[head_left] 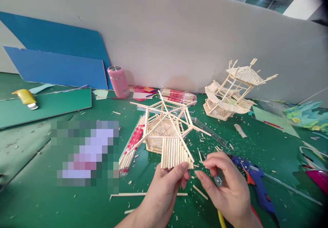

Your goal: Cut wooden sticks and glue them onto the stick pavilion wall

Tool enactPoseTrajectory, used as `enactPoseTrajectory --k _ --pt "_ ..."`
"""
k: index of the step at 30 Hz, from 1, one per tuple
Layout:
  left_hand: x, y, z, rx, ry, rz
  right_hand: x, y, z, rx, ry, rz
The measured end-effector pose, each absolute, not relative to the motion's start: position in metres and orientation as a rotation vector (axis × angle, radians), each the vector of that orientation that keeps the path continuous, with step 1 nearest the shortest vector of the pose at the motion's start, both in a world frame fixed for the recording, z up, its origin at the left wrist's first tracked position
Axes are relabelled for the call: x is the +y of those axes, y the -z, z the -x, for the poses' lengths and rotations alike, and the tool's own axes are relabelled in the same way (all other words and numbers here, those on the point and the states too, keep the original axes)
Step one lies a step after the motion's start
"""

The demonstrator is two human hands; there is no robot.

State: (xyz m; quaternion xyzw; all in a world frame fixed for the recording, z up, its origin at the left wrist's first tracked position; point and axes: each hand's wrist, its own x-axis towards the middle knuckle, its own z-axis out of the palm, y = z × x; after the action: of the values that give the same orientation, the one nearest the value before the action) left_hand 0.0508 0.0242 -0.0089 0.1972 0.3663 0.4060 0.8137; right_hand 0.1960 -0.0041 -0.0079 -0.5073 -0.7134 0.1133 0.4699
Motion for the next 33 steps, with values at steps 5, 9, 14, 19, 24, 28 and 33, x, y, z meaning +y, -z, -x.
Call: enactPoseTrajectory --k 5,9,14,19,24,28,33 --pt "0.024 0.01 -0.05 0.805 -0.869 -0.431 -0.011 0.014 -0.181 -1.549 -0.505 1.333" --pt "0.026 0.008 -0.051 0.79 -0.88 -0.444 -0.013 0.017 -0.174 -1.445 -0.57 1.4" --pt "0.027 0.006 -0.054 0.805 -0.881 -0.45 -0.011 0.014 -0.171 -1.455 -0.542 1.38" --pt "0.026 0.008 -0.054 0.817 -0.88 -0.462 -0.009 0.012 -0.171 -1.473 -0.502 1.37" --pt "0.025 0.008 -0.053 0.814 -0.877 -0.485 -0.008 0.008 -0.173 -1.521 -0.469 1.341" --pt "0.026 0.007 -0.053 0.822 -0.871 -0.494 -0.007 0.007 -0.174 -1.555 -0.446 1.327" --pt "0.025 0.005 -0.053 0.84 -0.859 -0.483 -0.007 0.008 -0.175 -1.564 -0.434 1.315"
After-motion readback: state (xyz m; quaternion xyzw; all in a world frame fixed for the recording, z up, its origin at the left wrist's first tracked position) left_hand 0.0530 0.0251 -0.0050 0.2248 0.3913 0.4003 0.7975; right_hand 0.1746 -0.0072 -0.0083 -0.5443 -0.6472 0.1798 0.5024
